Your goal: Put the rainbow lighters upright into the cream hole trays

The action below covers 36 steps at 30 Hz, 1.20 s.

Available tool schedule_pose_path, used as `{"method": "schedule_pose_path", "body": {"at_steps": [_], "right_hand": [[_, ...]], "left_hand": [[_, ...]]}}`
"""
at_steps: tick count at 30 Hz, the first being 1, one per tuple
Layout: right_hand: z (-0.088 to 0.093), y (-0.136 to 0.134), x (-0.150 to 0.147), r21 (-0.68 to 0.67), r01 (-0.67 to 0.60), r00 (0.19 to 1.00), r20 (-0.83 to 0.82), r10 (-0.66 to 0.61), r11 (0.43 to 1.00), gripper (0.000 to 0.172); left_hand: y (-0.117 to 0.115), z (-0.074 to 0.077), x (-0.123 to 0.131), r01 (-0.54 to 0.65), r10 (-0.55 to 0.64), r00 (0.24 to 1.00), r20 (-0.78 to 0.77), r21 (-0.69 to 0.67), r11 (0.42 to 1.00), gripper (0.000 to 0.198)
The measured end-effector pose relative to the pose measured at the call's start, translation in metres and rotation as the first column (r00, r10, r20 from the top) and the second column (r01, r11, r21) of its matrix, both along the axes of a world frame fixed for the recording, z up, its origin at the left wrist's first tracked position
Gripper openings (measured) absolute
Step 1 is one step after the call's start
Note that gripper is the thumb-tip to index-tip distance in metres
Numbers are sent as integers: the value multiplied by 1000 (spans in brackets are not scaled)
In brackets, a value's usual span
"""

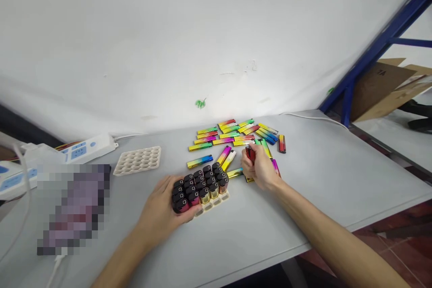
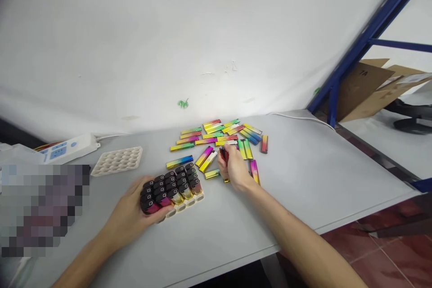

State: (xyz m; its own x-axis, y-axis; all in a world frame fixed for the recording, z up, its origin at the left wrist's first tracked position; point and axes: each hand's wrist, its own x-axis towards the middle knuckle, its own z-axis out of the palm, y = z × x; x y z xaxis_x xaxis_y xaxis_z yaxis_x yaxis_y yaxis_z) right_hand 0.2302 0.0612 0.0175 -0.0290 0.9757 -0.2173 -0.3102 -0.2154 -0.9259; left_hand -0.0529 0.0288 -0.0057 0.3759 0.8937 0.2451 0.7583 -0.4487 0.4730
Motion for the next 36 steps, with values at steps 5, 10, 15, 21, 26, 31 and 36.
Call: {"method": "schedule_pose_path", "body": {"at_steps": [5,10,15,21,26,31,36], "right_hand": [[1,0,0,20,1,1000,-24,0,1000,58],[1,1,1,45,3,1000,-30,-2,999,61],[1,0,1,28,4,1000,-27,-3,1000,55],[-1,1,2,17,31,999,-6,-31,999,53],[-7,1,5,204,64,982,164,-99,977,58],[6,-8,12,474,-120,740,629,-239,872,41],[47,-40,16,515,-258,636,727,-257,817,24]], "left_hand": [[0,2,-1,4,-4,1000,1,-22,1000,46],[1,1,-2,19,-20,1000,-1,-53,998,49],[1,-1,-5,50,-49,999,8,-71,996,63],[0,-5,-13,92,-93,996,-1,-102,990,98],[-1,-3,-18,81,-86,996,-23,-170,982,105],[-2,2,-21,57,-75,995,-62,-245,968,117],[-1,3,-20,145,-155,986,-54,-163,976,114]]}}
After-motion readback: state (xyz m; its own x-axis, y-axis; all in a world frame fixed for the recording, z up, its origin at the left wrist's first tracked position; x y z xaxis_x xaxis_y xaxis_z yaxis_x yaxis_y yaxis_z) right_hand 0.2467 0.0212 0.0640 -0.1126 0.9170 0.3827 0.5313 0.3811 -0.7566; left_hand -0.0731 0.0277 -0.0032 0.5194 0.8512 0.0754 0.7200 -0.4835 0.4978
